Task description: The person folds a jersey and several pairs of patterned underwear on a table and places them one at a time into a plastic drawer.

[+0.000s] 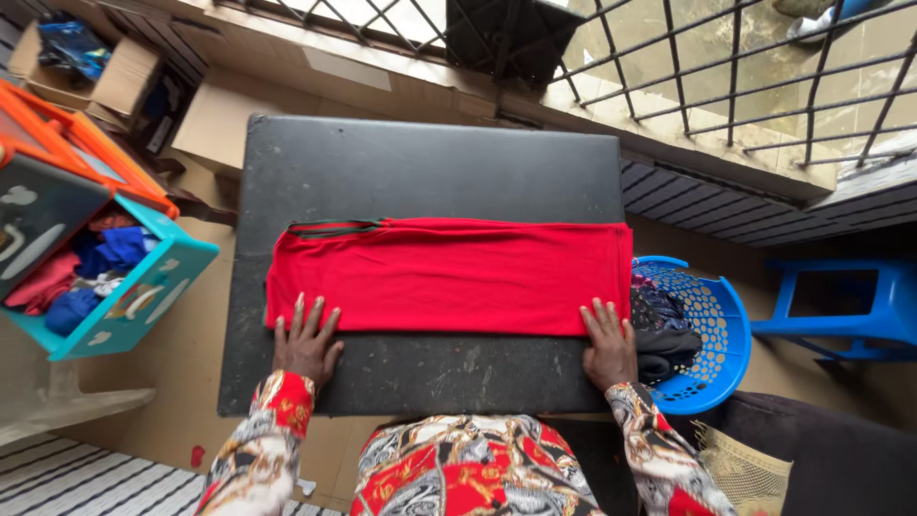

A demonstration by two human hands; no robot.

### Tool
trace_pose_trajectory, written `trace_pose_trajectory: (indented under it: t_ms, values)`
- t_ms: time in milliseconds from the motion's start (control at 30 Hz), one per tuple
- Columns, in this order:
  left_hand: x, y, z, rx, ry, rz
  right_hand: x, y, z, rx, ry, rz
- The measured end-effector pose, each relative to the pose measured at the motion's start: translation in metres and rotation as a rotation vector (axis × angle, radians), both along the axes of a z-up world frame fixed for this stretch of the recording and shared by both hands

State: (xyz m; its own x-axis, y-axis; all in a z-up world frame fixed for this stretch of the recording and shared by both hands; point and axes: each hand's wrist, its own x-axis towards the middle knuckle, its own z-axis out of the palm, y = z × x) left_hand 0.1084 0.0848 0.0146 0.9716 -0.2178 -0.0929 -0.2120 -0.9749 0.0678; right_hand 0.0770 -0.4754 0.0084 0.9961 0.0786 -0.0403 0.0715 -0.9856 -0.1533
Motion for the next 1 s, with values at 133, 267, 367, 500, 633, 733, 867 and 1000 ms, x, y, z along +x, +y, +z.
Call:
trace_pose_trajectory:
  t_ms: [133,267,367,500,633,733,867,1000]
  values:
    - [0.008,0.017,-0.038,-0.039,-0.164,-0.063,-0.001,-0.025,-0.033,-0.001,-0.16,0.017]
    - [0.03,0.02,-0.057,0.115,-0.192,-0.121,0.005,-0.035,-0.05,-0.078,-0.18,0.022]
    - [0.023,0.018,-0.057,0.1,-0.221,-0.104,-0.007,-0.042,-0.048,-0.089,-0.158,0.034]
    - [-0.041,0.015,-0.035,0.071,-0.135,-0.081,-0.054,-0.043,-0.035,-0.078,-0.116,0.073]
    - [-0.104,0.006,-0.002,-0.061,-0.002,0.086,-0.107,-0.034,-0.014,-0.08,-0.071,-0.012]
    - [-0.106,0.005,0.004,-0.156,-0.057,0.192,-0.114,-0.031,0.002,-0.021,-0.093,-0.092]
    - [-0.04,0.017,0.002,-0.038,-0.251,0.106,-0.054,-0.037,0.006,0.039,-0.211,-0.058]
    - [0.03,0.007,0.011,0.246,0.108,0.086,0.027,-0.025,0.009,-0.144,-0.104,0.005]
